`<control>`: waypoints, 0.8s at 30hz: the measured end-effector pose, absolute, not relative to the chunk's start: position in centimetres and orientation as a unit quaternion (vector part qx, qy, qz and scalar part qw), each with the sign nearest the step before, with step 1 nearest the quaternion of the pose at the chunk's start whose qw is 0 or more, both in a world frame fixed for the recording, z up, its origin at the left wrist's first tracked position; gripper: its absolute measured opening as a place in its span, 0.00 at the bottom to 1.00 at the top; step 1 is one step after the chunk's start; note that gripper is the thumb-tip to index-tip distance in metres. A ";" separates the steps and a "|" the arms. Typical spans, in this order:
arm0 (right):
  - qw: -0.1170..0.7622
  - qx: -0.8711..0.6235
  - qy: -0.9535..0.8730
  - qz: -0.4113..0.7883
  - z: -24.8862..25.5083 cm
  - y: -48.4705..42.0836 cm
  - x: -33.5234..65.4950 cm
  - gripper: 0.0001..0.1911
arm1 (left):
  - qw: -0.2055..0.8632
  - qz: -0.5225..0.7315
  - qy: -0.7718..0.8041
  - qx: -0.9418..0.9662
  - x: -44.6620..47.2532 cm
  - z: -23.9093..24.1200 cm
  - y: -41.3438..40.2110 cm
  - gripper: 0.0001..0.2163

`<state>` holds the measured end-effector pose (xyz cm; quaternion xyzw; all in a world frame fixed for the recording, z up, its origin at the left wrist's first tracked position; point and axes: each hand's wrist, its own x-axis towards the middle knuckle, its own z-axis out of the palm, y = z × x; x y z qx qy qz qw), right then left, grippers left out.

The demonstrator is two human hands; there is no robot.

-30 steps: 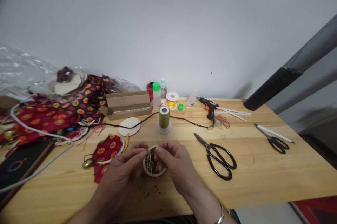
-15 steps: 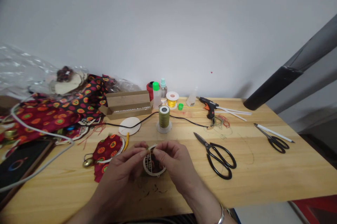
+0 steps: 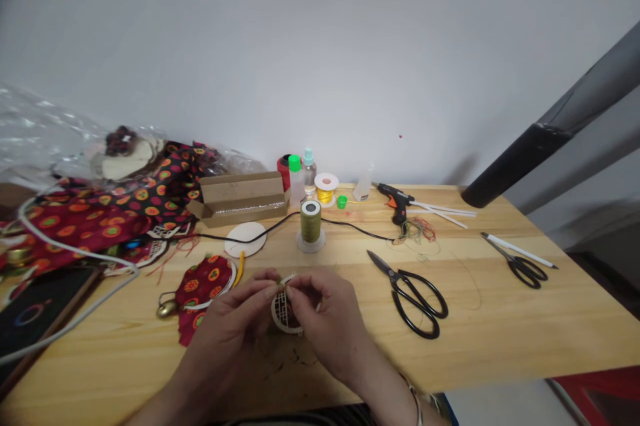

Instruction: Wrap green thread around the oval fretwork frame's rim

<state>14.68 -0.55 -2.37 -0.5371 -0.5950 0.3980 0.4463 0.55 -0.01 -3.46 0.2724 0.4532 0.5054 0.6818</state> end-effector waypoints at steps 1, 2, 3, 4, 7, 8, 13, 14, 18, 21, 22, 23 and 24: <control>0.443 -0.537 -0.598 0.397 -2.4 -0.5 14.7 0.06 | 0.682 0.507 0.454 0.270 0.6 -3.4 0.0 0.05; 0.439 -0.538 -0.598 0.401 -2.4 -0.5 14.7 0.06 | 0.682 0.507 0.454 0.267 0.6 -3.3 -0.1 0.05; 0.435 -0.538 -0.596 0.408 -2.4 -0.5 14.7 0.06 | 0.684 0.506 0.453 0.265 0.7 -3.2 -0.1 0.05; 0.432 -0.537 -0.591 0.420 -2.4 -0.5 14.7 0.06 | 0.685 0.507 0.453 0.263 0.7 -3.2 -0.1 0.05; 0.432 -0.533 -0.565 0.459 -2.6 -0.5 14.7 0.07 | 0.685 0.507 0.450 0.266 0.7 -3.2 -0.1 0.05; 0.434 -0.535 -0.554 0.467 -2.7 -0.5 14.7 0.07 | 0.686 0.506 0.448 0.269 0.6 -3.3 -0.1 0.05; 0.446 -0.551 -0.513 0.484 -3.0 -0.3 14.7 0.07 | 0.699 0.495 0.438 0.273 0.4 -3.8 0.0 0.04; 0.447 -0.549 -0.509 0.489 -3.1 -0.3 14.7 0.07 | 0.703 0.492 0.438 0.268 0.4 -3.8 0.0 0.05; 0.454 -0.530 -0.489 0.523 -2.9 -0.2 14.8 0.07 | 0.719 0.486 0.443 0.227 0.4 -3.6 0.0 0.06; 0.453 -0.518 -0.470 0.553 -2.7 -0.2 14.8 0.07 | 0.732 0.468 0.456 0.195 0.5 -3.3 0.1 0.09; 0.455 -0.514 -0.463 0.560 -2.7 -0.2 14.8 0.07 | 0.737 0.462 0.456 0.189 0.5 -3.2 0.1 0.09; 0.460 -0.511 -0.456 0.564 -2.6 -0.2 14.8 0.07 | 0.742 0.457 0.454 0.185 0.4 -3.2 0.2 0.09; 0.468 -0.509 -0.451 0.564 -2.7 -0.3 14.8 0.07 | 0.747 0.455 0.449 0.183 0.4 -3.2 0.2 0.09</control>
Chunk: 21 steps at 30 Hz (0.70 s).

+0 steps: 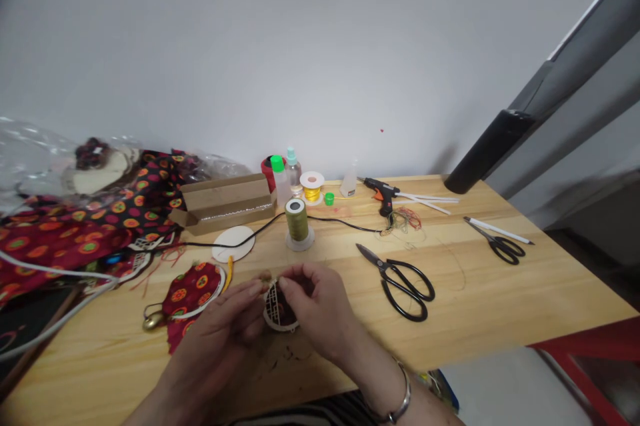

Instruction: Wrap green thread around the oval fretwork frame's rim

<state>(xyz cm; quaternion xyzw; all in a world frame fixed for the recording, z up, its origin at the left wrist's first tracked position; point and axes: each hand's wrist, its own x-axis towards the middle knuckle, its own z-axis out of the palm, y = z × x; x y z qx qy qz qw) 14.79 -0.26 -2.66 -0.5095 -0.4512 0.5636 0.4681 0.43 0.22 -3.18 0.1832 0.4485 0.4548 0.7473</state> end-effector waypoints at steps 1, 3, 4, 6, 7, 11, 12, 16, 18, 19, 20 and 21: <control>0.479 -0.508 -0.447 0.559 -2.7 -0.3 14.8 0.07 | 0.752 0.454 0.443 0.183 0.4 -3.2 0.3 0.08; 0.502 -0.507 -0.442 0.545 -2.7 -0.4 14.8 0.08 | 0.758 0.450 0.436 0.181 0.4 -3.2 0.3 0.08; 0.512 -0.505 -0.440 0.538 -2.7 -0.4 14.8 0.08 | 0.759 0.449 0.436 0.179 0.4 -3.2 0.4 0.08; 0.524 -0.497 -0.442 0.532 -2.6 -0.5 14.9 0.08 | 0.760 0.448 0.436 0.177 0.3 -3.3 0.4 0.09; 0.525 -0.492 -0.445 0.533 -2.5 -0.6 14.9 0.09 | 0.760 0.448 0.435 0.177 0.3 -3.3 0.4 0.09; 0.489 -0.477 -0.460 0.567 -2.0 -0.5 15.1 0.14 | 0.759 0.454 0.429 0.183 0.3 -3.4 0.4 0.07; 0.474 -0.472 -0.462 0.582 -2.0 -0.4 15.1 0.15 | 0.758 0.455 0.429 0.187 0.3 -3.4 0.3 0.07; 0.445 -0.425 -0.461 0.640 -1.7 -0.2 15.1 0.16 | 0.743 0.466 0.430 0.214 0.4 -3.6 0.2 0.06; 0.439 -0.395 -0.457 0.665 -1.6 -0.1 15.1 0.16 | 0.727 0.479 0.436 0.229 0.4 -3.6 0.2 0.05; 0.434 -0.388 -0.457 0.673 -1.6 -0.1 15.0 0.15 | 0.717 0.487 0.440 0.237 0.4 -3.6 0.2 0.04; 0.430 -0.389 -0.457 0.675 -1.6 -0.1 15.0 0.14 | 0.706 0.494 0.444 0.246 0.3 -3.5 0.2 0.04; 0.427 -0.397 -0.456 0.672 -1.6 -0.1 14.9 0.13 | 0.697 0.500 0.446 0.254 0.3 -3.5 0.2 0.05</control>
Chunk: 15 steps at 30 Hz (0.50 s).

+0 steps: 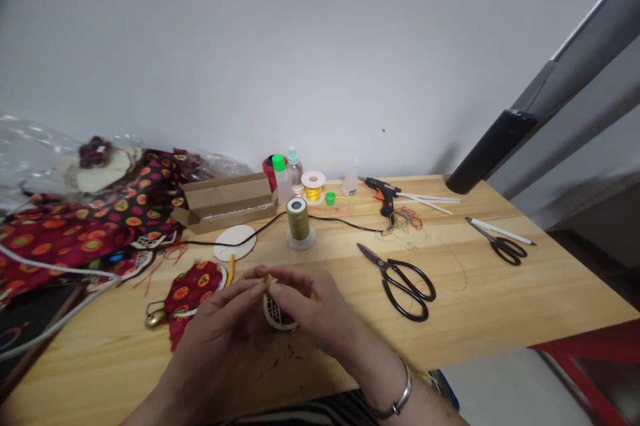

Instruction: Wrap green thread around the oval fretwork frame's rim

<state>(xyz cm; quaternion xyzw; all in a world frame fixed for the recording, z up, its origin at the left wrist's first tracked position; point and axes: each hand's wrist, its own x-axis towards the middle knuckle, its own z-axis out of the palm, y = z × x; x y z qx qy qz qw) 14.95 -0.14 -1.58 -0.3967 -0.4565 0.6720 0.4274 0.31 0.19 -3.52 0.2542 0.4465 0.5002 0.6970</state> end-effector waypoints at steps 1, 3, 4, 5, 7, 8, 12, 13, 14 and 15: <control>0.425 -0.408 -0.455 0.667 -1.6 -0.1 14.9 0.12 | 0.690 0.504 0.449 0.261 0.3 -3.5 0.2 0.05; 0.425 -0.435 -0.447 0.656 -1.6 -0.1 14.8 0.10 | 0.683 0.506 0.451 0.274 0.2 -3.5 0.2 0.04; 0.426 -0.445 -0.441 0.653 -1.6 -0.1 14.7 0.10 | 0.680 0.505 0.454 0.277 0.2 -3.5 0.2 0.04; 0.426 -0.453 -0.434 0.652 -1.6 -0.1 14.7 0.10 | 0.678 0.503 0.457 0.280 0.2 -3.5 0.2 0.05; 0.426 -0.464 -0.420 0.653 -1.6 0.0 14.6 0.09 | 0.674 0.499 0.462 0.288 0.3 -3.6 0.2 0.05; 0.426 -0.467 -0.415 0.654 -1.6 0.0 14.6 0.08 | 0.673 0.498 0.463 0.291 0.3 -3.6 0.2 0.05; 0.427 -0.471 -0.406 0.657 -1.8 0.0 14.6 0.09 | 0.671 0.503 0.461 0.290 0.4 -3.4 0.1 0.05; 0.429 -0.469 -0.402 0.659 -1.8 0.0 14.6 0.09 | 0.671 0.504 0.462 0.288 0.4 -3.4 0.1 0.05; 0.432 -0.467 -0.398 0.661 -1.8 -0.1 14.6 0.10 | 0.671 0.503 0.462 0.289 0.3 -3.4 0.2 0.05; 0.435 -0.464 -0.393 0.664 -1.9 -0.1 14.7 0.10 | 0.671 0.501 0.463 0.291 0.3 -3.4 0.2 0.05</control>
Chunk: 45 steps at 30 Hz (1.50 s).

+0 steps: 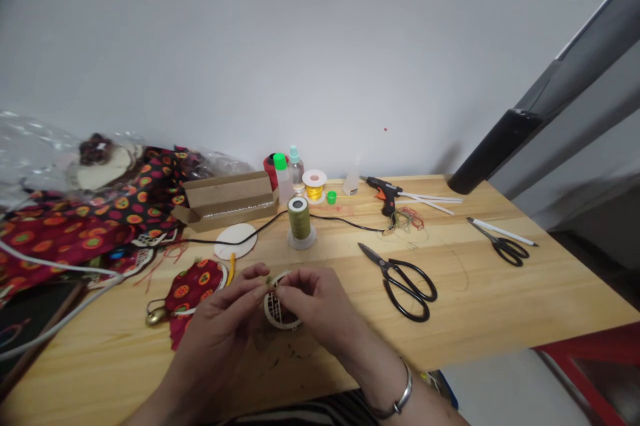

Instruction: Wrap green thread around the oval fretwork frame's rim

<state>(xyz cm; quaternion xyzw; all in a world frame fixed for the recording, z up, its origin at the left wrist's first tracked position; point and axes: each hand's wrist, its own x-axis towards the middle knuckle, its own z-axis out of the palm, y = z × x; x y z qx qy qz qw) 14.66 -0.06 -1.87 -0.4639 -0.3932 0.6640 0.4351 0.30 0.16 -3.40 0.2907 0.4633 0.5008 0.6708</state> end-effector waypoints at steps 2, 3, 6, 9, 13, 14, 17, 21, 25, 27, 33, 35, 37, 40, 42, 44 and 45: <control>0.439 -0.460 -0.387 0.668 -1.9 -0.1 14.7 0.11 | 0.671 0.494 0.466 0.297 0.2 -3.4 0.1 0.05; 0.439 -0.460 -0.387 0.668 -1.9 -0.1 14.7 0.11 | 0.671 0.493 0.466 0.300 0.2 -3.5 0.1 0.05; 0.437 -0.466 -0.386 0.666 -1.8 -0.1 14.7 0.11 | 0.667 0.495 0.464 0.307 0.2 -3.5 0.0 0.04; 0.436 -0.470 -0.389 0.662 -1.9 -0.2 14.7 0.11 | 0.676 0.490 0.460 0.304 0.3 -3.6 0.0 0.03; 0.434 -0.473 -0.393 0.658 -2.1 -0.2 14.6 0.12 | 0.696 0.477 0.451 0.291 0.4 -3.6 -0.1 0.04; 0.434 -0.475 -0.392 0.657 -2.1 -0.2 14.6 0.12 | 0.700 0.474 0.450 0.288 0.4 -3.7 -0.1 0.05; 0.432 -0.482 -0.393 0.654 -2.1 -0.1 14.6 0.13 | 0.706 0.471 0.449 0.279 0.4 -3.7 -0.1 0.07; 0.428 -0.495 -0.392 0.647 -1.9 0.0 14.6 0.12 | 0.724 0.465 0.438 0.261 0.5 -3.6 -0.2 0.06; 0.429 -0.513 -0.405 0.623 -2.0 0.0 14.6 0.11 | 0.749 0.449 0.423 0.242 0.6 -3.3 -0.2 0.06; 0.433 -0.518 -0.420 0.606 -2.3 0.0 14.6 0.11 | 0.761 0.439 0.417 0.234 0.5 -3.3 -0.1 0.06; 0.466 -0.575 -0.503 0.446 -2.7 -0.6 15.6 0.09 | 0.778 0.430 0.404 0.213 0.4 -3.5 0.2 0.06; 0.514 -0.580 -0.555 0.303 -2.6 -1.0 15.8 0.09 | 0.775 0.433 0.409 0.212 0.4 -3.5 0.3 0.06; 0.545 -0.554 -0.600 0.192 -2.4 -1.4 15.7 0.08 | 0.770 0.434 0.415 0.214 0.5 -3.6 0.2 0.06; 0.534 -0.502 -0.663 0.152 -2.2 -1.7 15.3 0.06 | 0.771 0.435 0.411 0.217 0.5 -3.7 0.2 0.05; 0.512 -0.490 -0.689 0.151 -2.4 -1.8 14.9 0.06 | 0.771 0.441 0.405 0.219 0.5 -3.7 0.2 0.06; 0.497 -0.494 -0.698 0.146 -2.6 -1.7 14.7 0.06 | 0.771 0.443 0.403 0.217 0.5 -3.8 0.2 0.06; 0.492 -0.499 -0.699 0.143 -2.8 -1.6 14.7 0.05 | 0.770 0.444 0.404 0.215 0.5 -3.8 0.2 0.06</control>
